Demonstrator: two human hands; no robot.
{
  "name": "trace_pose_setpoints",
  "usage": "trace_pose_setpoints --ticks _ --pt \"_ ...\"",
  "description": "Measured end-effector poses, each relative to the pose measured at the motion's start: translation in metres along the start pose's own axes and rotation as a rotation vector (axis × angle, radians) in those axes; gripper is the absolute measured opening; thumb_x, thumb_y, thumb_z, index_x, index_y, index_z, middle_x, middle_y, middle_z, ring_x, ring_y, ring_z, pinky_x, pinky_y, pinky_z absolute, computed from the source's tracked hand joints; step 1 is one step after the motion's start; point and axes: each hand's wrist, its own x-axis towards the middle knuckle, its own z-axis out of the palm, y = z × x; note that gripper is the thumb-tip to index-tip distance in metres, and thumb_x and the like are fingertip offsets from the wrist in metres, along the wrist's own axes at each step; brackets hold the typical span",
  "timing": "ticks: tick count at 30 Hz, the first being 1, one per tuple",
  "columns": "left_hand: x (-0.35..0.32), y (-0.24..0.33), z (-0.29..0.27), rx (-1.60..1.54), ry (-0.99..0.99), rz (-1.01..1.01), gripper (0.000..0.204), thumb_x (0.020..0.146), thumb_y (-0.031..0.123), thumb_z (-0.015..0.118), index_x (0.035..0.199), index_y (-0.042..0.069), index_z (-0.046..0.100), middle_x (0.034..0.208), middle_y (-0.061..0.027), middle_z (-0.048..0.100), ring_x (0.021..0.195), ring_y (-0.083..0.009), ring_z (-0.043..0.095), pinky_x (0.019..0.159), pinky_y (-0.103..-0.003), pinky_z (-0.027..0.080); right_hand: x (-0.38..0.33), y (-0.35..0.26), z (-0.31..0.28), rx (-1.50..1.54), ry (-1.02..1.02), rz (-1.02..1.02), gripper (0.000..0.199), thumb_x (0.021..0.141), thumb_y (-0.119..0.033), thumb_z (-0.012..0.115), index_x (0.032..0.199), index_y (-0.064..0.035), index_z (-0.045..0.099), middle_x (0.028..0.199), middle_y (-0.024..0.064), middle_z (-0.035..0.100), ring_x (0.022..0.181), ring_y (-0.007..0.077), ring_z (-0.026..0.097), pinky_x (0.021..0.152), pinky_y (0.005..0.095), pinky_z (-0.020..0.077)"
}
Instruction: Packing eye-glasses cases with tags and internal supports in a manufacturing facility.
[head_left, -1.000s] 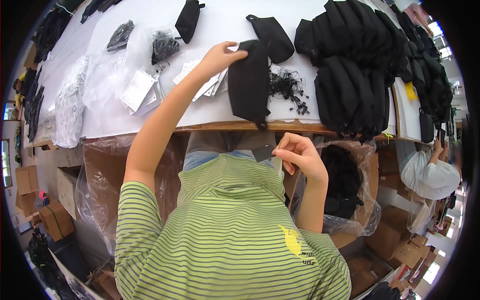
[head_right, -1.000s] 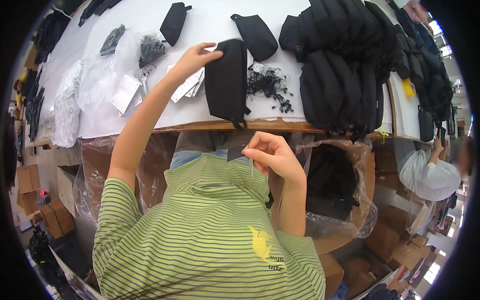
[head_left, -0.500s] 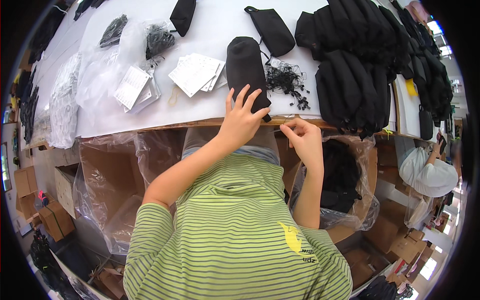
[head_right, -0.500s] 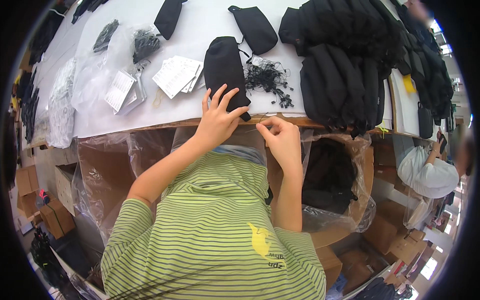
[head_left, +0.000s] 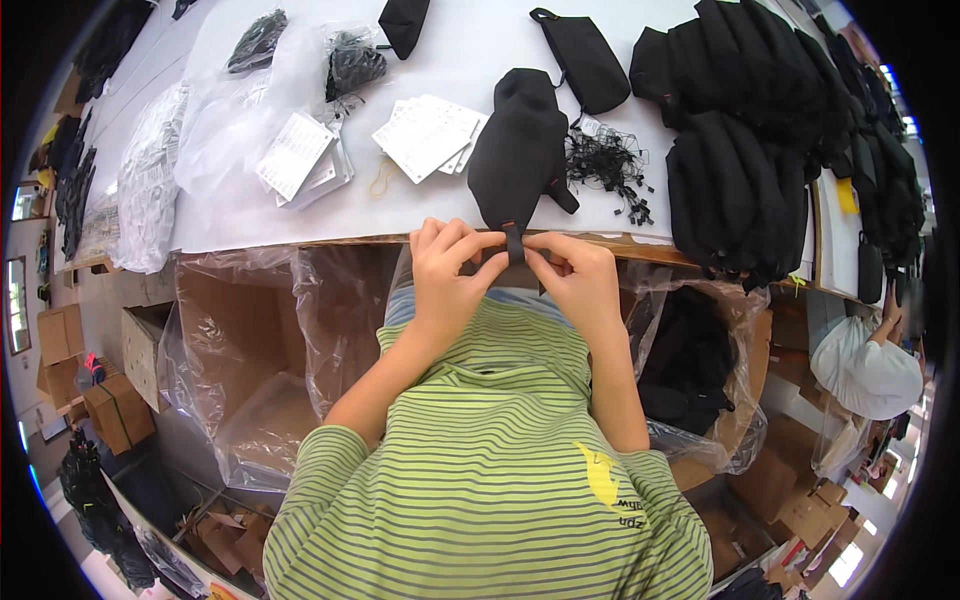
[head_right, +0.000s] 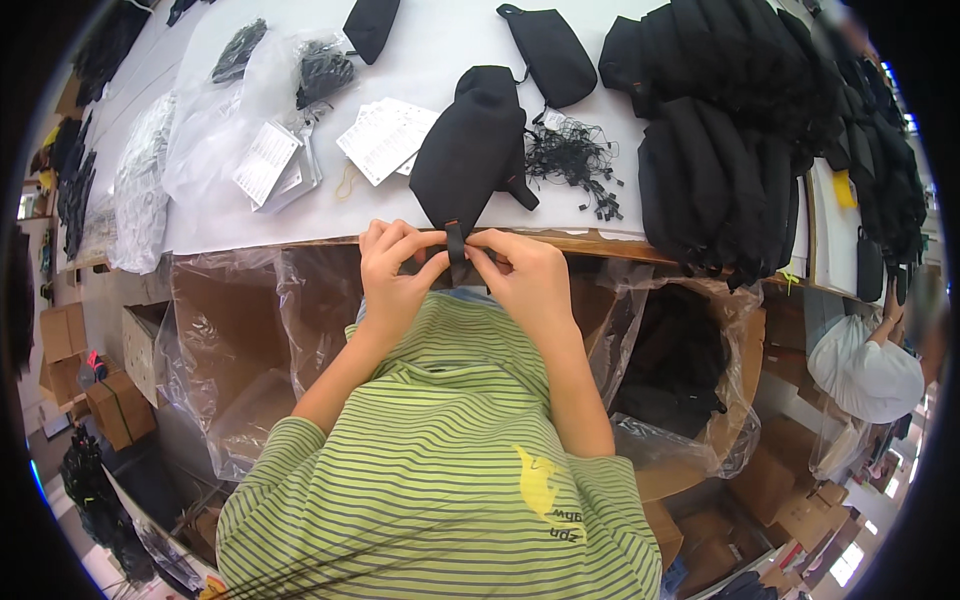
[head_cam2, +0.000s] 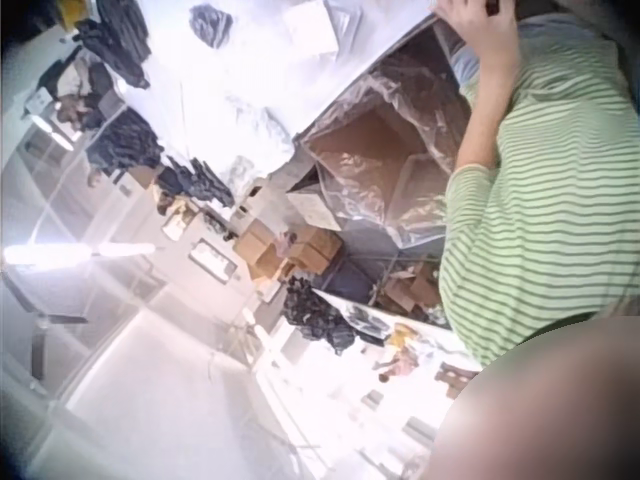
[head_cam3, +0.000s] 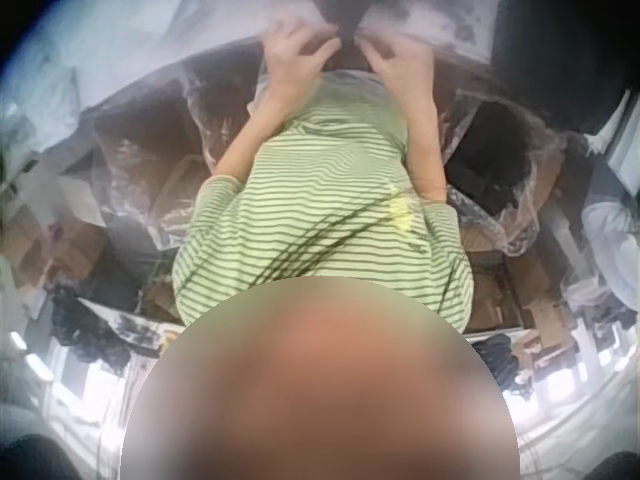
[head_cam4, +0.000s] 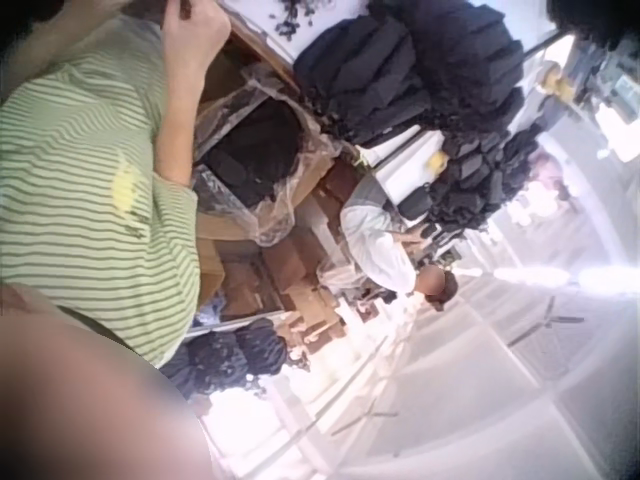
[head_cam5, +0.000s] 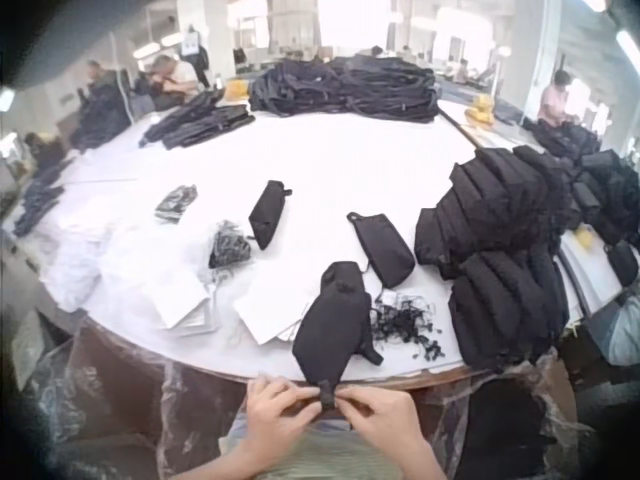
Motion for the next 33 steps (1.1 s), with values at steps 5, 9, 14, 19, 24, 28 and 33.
trace_pose_setpoints --ticks 5,9,14,19,24,28,33 --pt "-0.002 -0.006 -0.001 -0.147 -0.030 -0.082 0.015 0.069 0.011 0.076 0.083 0.009 0.071 0.071 0.0039 0.055 0.072 -0.0159 0.045 0.071 -0.031 0.031 0.001 0.000 0.008 -0.065 -0.001 -0.167 0.013 0.076 -0.009 0.072 0.088 -0.0045 0.070 0.060 0.0042 0.054 0.049 0.0094 0.044 0.048 0.0261 0.0361" --pt "0.001 -0.004 -0.003 -0.260 0.003 -0.099 0.012 0.072 0.004 0.072 0.083 0.005 0.067 0.078 -0.0004 0.059 0.072 -0.0154 0.049 0.072 -0.030 0.037 0.000 -0.006 0.011 0.012 0.006 -0.096 0.009 0.080 -0.010 0.071 0.088 -0.0062 0.069 0.065 0.0031 0.059 0.053 0.0091 0.050 0.050 0.0248 0.0400" --pt "0.005 -0.003 -0.019 -0.640 0.148 -0.270 0.005 0.087 -0.002 0.061 0.092 -0.001 0.059 0.085 -0.0045 0.061 0.077 -0.0117 0.054 0.072 -0.024 0.044 -0.004 0.007 -0.003 0.672 -0.020 0.208 0.015 0.088 -0.007 0.064 0.102 -0.0047 0.058 0.076 -0.0044 0.054 0.068 0.0033 0.050 0.064 0.0186 0.0405" --pt "0.006 0.017 -0.033 -1.034 0.138 -0.429 0.003 0.089 -0.001 0.059 0.091 0.000 0.058 0.079 -0.0052 0.060 0.067 -0.0082 0.055 0.065 -0.023 0.044 -0.007 0.010 -0.011 1.015 0.047 0.157 0.011 0.090 -0.004 0.061 0.096 -0.0045 0.053 0.083 0.0053 0.061 0.082 0.0121 0.057 0.078 0.0246 0.0431" --pt "0.004 0.024 -0.029 -0.813 -0.064 -0.424 0.006 0.085 -0.001 0.065 0.090 -0.001 0.064 0.071 0.0025 0.055 0.061 -0.0018 0.045 0.054 -0.017 0.034 -0.006 0.000 -0.010 1.078 0.005 0.200 0.009 0.091 -0.005 0.061 0.095 -0.0029 0.054 0.089 0.0137 0.069 0.078 0.0143 0.062 0.076 0.0261 0.0473" --pt "0.005 0.025 -0.027 -0.718 -0.142 -0.373 0.006 0.081 -0.001 0.068 0.087 0.000 0.067 0.066 0.0056 0.049 0.058 -0.0011 0.038 0.053 -0.018 0.028 -0.008 -0.002 0.002 1.071 0.002 0.195 0.008 0.089 -0.007 0.065 0.088 -0.0012 0.060 0.084 0.0106 0.069 0.074 0.0111 0.061 0.068 0.0225 0.0471" --pt "0.006 0.027 -0.025 -0.614 -0.203 -0.316 0.007 0.080 -0.002 0.070 0.086 -0.001 0.067 0.066 0.0055 0.050 0.058 -0.0014 0.036 0.053 -0.018 0.027 -0.009 -0.007 0.015 1.037 0.036 0.201 0.010 0.087 -0.010 0.069 0.084 -0.0017 0.065 0.079 0.0041 0.066 0.071 0.0069 0.058 0.065 0.0200 0.0443"
